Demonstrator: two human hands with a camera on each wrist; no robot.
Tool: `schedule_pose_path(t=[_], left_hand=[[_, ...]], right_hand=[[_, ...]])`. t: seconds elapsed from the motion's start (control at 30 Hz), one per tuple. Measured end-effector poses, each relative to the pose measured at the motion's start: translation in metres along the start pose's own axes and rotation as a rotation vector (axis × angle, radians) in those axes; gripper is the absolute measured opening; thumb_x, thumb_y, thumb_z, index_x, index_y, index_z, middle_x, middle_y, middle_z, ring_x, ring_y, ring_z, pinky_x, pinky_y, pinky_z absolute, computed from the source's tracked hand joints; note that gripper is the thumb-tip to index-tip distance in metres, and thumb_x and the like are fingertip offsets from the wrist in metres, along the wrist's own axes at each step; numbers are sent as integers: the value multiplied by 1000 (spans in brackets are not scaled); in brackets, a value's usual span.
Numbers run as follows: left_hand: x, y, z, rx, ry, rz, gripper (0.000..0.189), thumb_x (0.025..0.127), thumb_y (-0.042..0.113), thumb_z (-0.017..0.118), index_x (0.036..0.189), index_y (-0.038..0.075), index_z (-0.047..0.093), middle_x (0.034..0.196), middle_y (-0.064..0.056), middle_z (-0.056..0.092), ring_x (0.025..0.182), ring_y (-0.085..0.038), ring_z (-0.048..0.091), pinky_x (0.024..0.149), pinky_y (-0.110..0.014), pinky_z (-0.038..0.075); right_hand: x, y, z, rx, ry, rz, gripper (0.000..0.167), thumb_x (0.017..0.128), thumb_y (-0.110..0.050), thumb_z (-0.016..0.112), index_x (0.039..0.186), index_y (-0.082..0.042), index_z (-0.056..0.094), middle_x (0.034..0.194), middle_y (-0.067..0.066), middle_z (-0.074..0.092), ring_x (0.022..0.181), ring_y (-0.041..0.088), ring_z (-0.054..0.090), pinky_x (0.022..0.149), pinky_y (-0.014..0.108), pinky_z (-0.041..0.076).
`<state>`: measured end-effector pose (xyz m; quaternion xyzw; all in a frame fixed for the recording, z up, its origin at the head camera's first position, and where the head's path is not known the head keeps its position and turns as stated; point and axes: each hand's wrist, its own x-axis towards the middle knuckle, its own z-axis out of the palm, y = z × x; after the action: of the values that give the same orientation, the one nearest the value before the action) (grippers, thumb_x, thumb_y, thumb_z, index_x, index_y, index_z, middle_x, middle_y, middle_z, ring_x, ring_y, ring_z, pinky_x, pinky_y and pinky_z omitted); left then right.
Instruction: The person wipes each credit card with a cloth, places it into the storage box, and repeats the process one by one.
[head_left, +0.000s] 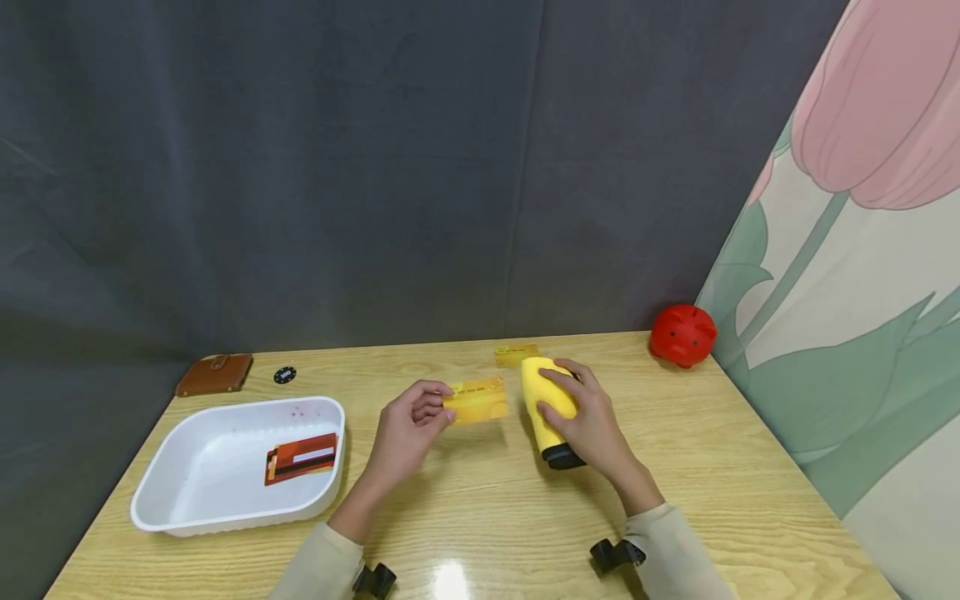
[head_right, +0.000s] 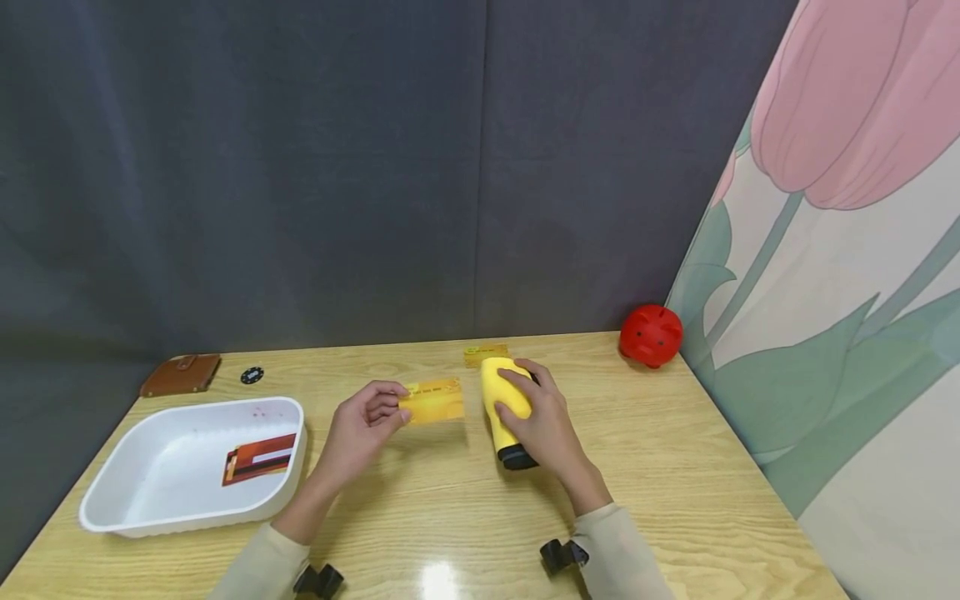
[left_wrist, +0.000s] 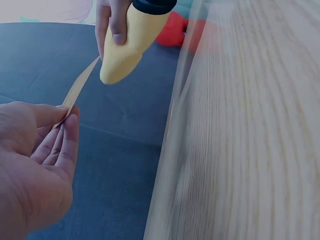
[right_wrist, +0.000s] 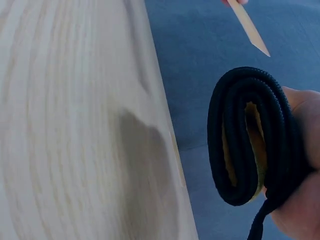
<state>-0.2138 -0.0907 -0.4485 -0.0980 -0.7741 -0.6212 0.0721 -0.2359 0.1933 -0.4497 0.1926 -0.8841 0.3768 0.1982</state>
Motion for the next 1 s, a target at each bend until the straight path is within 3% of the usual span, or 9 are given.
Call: schedule_pose_path(t=[0.2, 0.5, 0.63, 0.77, 0.9, 1.0], left_hand=[[1, 2, -2, -29, 15, -19, 16, 92, 7, 77, 107, 13, 74, 100, -9, 74, 91, -14, 71, 80, -20, 61], [0, 4, -5, -30, 8, -28, 18, 92, 9, 77, 110, 13, 79, 100, -8, 76, 87, -10, 72, 77, -22, 61], [-1, 6, -5, -10, -12, -28, 20, 96, 4, 68, 110, 13, 80, 100, -10, 78, 83, -13, 74, 73, -31, 64], [-2, 6, -5, -18, -41, -15, 29, 94, -5, 62, 114, 8, 79, 103, -14, 77, 87, -18, 76, 76, -28, 64], [-2, 4, -5, -15, -57, -27, 27, 92, -1, 69, 115, 11, 79, 100, -11, 78, 89, -16, 76, 77, -21, 62], [-2, 4, -6, -29, -46, -31, 21, 93, 4, 72, 111, 12, 79, 97, -11, 79, 87, -19, 77, 78, -28, 64]], right_hand=[[2, -2, -6, 18, 17, 20, 48, 85, -10, 84, 132, -10, 71, 146, 15, 56, 126, 35, 61, 93, 42, 55], [2, -3, -9, 26, 10, 41, 48, 87, -11, 83, 133, -12, 70, 148, 13, 55, 125, 33, 61, 89, 33, 54], [2, -4, -10, 27, 11, 38, 47, 87, -11, 83, 132, -12, 70, 147, 13, 55, 124, 33, 61, 89, 33, 54], [2, -4, -10, 28, 13, 36, 47, 86, -11, 83, 132, -11, 70, 147, 13, 55, 124, 33, 62, 89, 34, 54], [2, -4, -10, 29, 15, 37, 47, 86, -11, 83, 132, -11, 70, 147, 14, 55, 124, 33, 62, 90, 35, 54], [2, -4, -10, 29, 17, 35, 47, 86, -11, 83, 132, -11, 70, 147, 14, 55, 124, 33, 62, 90, 35, 54]])
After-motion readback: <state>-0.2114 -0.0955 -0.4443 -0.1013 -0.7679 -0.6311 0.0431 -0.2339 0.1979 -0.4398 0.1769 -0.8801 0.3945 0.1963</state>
